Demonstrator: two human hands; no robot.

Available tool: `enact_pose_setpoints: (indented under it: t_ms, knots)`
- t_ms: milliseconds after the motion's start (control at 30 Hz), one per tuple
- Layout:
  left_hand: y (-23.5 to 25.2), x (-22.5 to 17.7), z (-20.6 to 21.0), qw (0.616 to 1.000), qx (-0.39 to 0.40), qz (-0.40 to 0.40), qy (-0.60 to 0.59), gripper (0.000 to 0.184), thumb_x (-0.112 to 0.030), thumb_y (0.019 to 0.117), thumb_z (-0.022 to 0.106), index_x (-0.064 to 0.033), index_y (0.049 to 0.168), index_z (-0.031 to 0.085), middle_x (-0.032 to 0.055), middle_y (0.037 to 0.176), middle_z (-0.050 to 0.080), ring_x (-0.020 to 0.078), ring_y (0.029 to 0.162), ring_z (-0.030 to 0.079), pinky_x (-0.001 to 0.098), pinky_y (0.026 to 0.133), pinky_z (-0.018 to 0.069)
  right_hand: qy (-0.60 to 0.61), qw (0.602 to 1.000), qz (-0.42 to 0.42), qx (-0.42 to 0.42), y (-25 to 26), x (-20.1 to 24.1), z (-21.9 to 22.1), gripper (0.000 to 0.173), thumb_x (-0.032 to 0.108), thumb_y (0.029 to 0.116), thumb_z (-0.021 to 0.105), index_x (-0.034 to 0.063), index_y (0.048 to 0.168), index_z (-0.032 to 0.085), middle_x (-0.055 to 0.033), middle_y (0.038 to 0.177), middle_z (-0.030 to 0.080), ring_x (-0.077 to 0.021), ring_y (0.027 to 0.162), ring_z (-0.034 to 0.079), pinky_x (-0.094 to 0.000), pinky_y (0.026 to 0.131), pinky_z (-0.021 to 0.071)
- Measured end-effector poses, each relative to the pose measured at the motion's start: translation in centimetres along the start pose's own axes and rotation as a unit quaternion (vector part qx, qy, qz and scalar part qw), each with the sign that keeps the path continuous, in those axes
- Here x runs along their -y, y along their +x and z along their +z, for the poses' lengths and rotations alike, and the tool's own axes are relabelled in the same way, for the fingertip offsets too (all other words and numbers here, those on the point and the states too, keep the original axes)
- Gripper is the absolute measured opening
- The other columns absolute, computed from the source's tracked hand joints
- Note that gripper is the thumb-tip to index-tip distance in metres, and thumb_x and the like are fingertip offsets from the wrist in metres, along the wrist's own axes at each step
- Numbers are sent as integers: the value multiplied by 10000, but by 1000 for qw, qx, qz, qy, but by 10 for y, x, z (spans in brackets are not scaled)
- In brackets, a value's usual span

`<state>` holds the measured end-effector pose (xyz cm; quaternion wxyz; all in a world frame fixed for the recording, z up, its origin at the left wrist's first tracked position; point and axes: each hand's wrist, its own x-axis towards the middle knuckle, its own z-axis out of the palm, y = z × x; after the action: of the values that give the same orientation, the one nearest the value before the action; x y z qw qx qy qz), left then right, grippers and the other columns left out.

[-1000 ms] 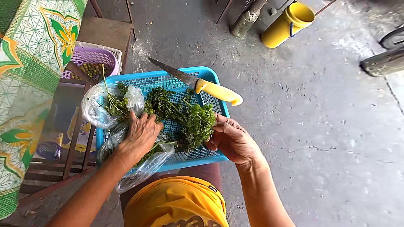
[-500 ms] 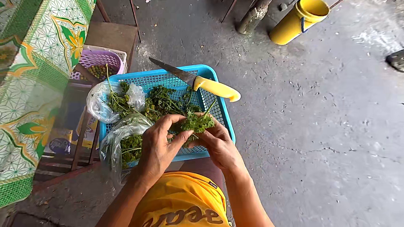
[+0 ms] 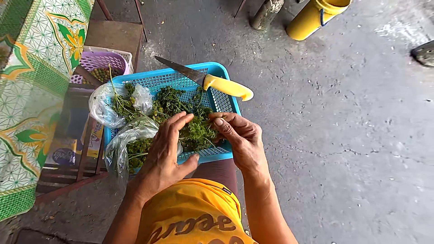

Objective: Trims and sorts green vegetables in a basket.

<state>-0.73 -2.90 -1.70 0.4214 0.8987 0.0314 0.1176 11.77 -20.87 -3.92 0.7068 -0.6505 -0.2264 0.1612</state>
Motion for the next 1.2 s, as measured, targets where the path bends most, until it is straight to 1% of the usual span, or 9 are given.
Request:
enact_pose_setpoints:
  t_ms: [100,167,267,533,700,833,967,1067,1200]
  knots:
    - [4,0,-11,995,-25,-31,-92,699,-353,959,631,-169,1576,357,7,1577,437,173,1446,422,455,1122,453,-48,995,-73,37,4,3,-4,222,161,1028,602,80,1192,726,-13,1131,734,-95,931,701,-240,787,594]
    - [7,-2,-17,994,-56,-27,-85,534,-350,1037,537,-127,1516,456,28,1530,501,179,1397,490,415,1081,499,-38,993,-90,73,8,3,-7,237,125,1022,595,57,1205,729,-40,1153,733,-131,1015,706,-277,865,603]
    - [9,-5,-18,993,-96,-2,-64,345,-239,1067,510,-55,1325,646,73,1407,595,170,1306,576,353,1021,560,-141,982,-107,60,15,-5,-4,223,107,1011,614,45,1191,730,-36,1094,747,-94,975,712,-254,839,599]
    - [19,-12,2,993,-118,-13,16,202,-221,989,665,-124,1144,752,-12,1100,721,98,993,667,307,851,558,-169,970,-168,49,15,6,13,201,82,976,660,8,1142,748,-41,1054,747,-56,913,678,-211,823,556]
    - [30,-13,14,989,-132,10,72,241,-210,953,725,-91,1162,734,9,988,745,108,901,696,324,808,565,-105,985,-135,1,13,16,23,200,38,973,664,10,1165,713,-37,1057,737,-60,897,712,-201,783,603]
    - [29,-10,18,992,-112,-39,-45,293,-170,960,710,-114,1248,707,-24,942,729,57,826,677,252,724,560,-73,994,-76,0,11,19,21,262,152,1052,575,59,1277,670,-21,1069,734,-77,874,707,-209,725,597]
    - [26,-5,16,927,-97,-136,-335,226,-119,1015,619,-108,1227,695,15,1030,707,75,844,657,224,709,555,-32,998,-27,36,5,20,14,335,229,1045,591,87,1346,629,-41,1185,706,-136,928,718,-277,722,633]
    - [24,-4,14,869,-99,-182,-449,205,-205,1051,576,-149,1172,732,-23,1029,723,27,832,668,190,690,565,16,998,1,59,2,11,14,297,92,961,681,87,1258,675,-59,1073,706,-162,764,710,-305,620,642]
    - [22,-3,15,808,-86,-241,-531,194,-263,1045,579,-208,1116,751,-48,968,726,4,741,653,174,606,548,17,1000,17,19,-1,7,13,217,75,987,640,80,1192,710,-50,943,722,-131,715,699,-274,604,622]
